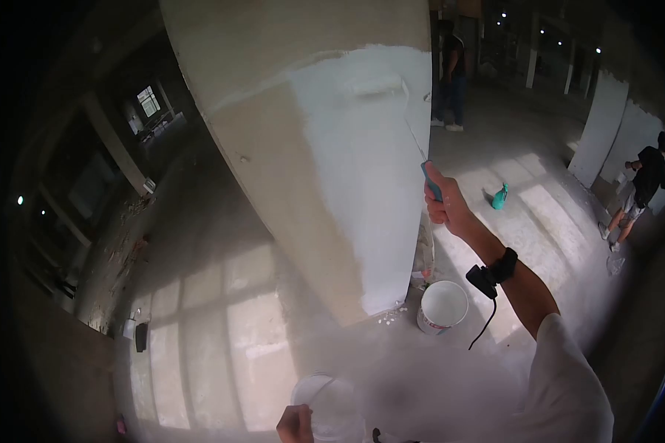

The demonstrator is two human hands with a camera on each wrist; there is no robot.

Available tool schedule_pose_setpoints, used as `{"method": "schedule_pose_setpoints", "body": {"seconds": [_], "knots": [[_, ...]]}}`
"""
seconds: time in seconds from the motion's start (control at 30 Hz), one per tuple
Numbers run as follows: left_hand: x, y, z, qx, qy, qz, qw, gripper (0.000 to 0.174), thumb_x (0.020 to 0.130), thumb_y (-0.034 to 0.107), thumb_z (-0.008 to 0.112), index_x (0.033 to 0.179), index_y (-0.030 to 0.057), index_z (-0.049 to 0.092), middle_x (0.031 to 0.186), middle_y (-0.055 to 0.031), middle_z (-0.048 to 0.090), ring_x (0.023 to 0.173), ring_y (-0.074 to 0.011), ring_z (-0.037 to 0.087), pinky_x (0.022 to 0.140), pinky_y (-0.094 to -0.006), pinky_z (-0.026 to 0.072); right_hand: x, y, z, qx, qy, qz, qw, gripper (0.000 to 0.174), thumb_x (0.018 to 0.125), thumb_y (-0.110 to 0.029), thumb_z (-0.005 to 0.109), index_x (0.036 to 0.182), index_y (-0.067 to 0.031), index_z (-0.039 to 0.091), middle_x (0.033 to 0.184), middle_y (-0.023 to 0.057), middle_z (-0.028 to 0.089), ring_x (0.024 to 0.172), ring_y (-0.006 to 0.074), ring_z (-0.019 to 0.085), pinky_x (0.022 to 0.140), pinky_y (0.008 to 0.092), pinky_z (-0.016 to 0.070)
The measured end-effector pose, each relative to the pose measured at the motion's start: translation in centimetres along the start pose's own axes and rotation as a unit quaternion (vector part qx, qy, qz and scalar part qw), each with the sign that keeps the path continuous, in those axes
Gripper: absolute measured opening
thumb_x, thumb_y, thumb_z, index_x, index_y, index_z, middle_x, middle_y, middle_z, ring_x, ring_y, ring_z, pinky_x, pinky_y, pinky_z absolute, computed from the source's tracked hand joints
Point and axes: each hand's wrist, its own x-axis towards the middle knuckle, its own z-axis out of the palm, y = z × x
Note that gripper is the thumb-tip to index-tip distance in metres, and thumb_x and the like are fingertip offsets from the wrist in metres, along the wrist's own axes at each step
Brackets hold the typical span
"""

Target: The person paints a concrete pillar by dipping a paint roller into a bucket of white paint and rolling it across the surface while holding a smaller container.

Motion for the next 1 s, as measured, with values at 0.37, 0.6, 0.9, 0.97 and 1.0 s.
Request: {"method": "schedule_pose_setpoints", "body": {"seconds": [0.37, 0.6, 0.9, 0.97, 1.0], "knots": [[-0.5, -2.7, -5.0, -0.036, 0.0, 0.011, 0.999, 0.02, 0.098, 0.015, 0.057, 0.093, -0.0037, 0.062, 0.076, -0.0026, 0.058, 0.07, -0.0105, 0.048, 0.064, -0.0254, 0.0419, 1.3, 2.2, 1.5, -0.012, 0.019, 0.048, 0.999, 0.062, 0.085, -0.072, 0.053, 0.062, -0.0167, 0.037, 0.048, -0.0073, 0.023, 0.037, 0.0078, 0.018, 0.039, 0.0269, 0.0154], [-0.3, -2.5, -4.8, 0.013, 0.012, 0.012, 1.0, 0.022, 0.097, 0.016, 0.059, 0.089, -0.0036, 0.062, 0.072, -0.0015, 0.059, 0.066, -0.0073, 0.048, 0.06, -0.0247, 0.0396, 0.6, 9.7, -1.3, -0.005, 0.067, 0.113, 0.991, 0.066, 0.083, -0.075, 0.052, 0.06, -0.0162, 0.035, 0.047, -0.006, 0.022, 0.037, 0.0092, 0.018, 0.039, 0.0273, 0.0169], [1.7, -0.9, 0.4, 0.093, -0.026, -0.057, 0.994, 0.026, 0.096, 0.019, 0.059, 0.081, -0.0024, 0.06, 0.067, -0.0005, 0.057, 0.06, -0.0044, 0.041, 0.053, -0.0235, 0.0312, -0.1, 20.1, -5.0, -0.067, 0.084, 0.154, 0.982, 0.06, 0.088, -0.065, 0.055, 0.06, -0.0152, 0.038, 0.049, -0.0052, 0.033, 0.037, 0.0075, 0.029, 0.035, 0.0279, 0.0247], [1.8, -1.4, 1.6, 0.084, -0.025, -0.066, 0.994, 0.024, 0.095, 0.017, 0.059, 0.081, -0.002, 0.06, 0.067, -0.0003, 0.057, 0.06, -0.0041, 0.041, 0.053, -0.0233, 0.0312, 0.4, 24.5, -6.2, -0.089, 0.087, 0.16, 0.979, 0.059, 0.089, -0.064, 0.055, 0.06, -0.0146, 0.039, 0.049, -0.0045, 0.035, 0.037, 0.0081, 0.033, 0.034, 0.0282, 0.0271], [1.7, -1.7, 2.3, 0.091, -0.02, -0.074, 0.993, 0.023, 0.095, 0.017, 0.059, 0.081, -0.0019, 0.06, 0.067, -0.0004, 0.058, 0.059, -0.004, 0.041, 0.053, -0.0232, 0.0313, 0.2, 26.5, -6.4, -0.093, 0.1, 0.171, 0.976, 0.059, 0.089, -0.063, 0.055, 0.06, -0.0143, 0.04, 0.049, -0.0043, 0.036, 0.037, 0.0086, 0.033, 0.034, 0.0286, 0.0271]]}}
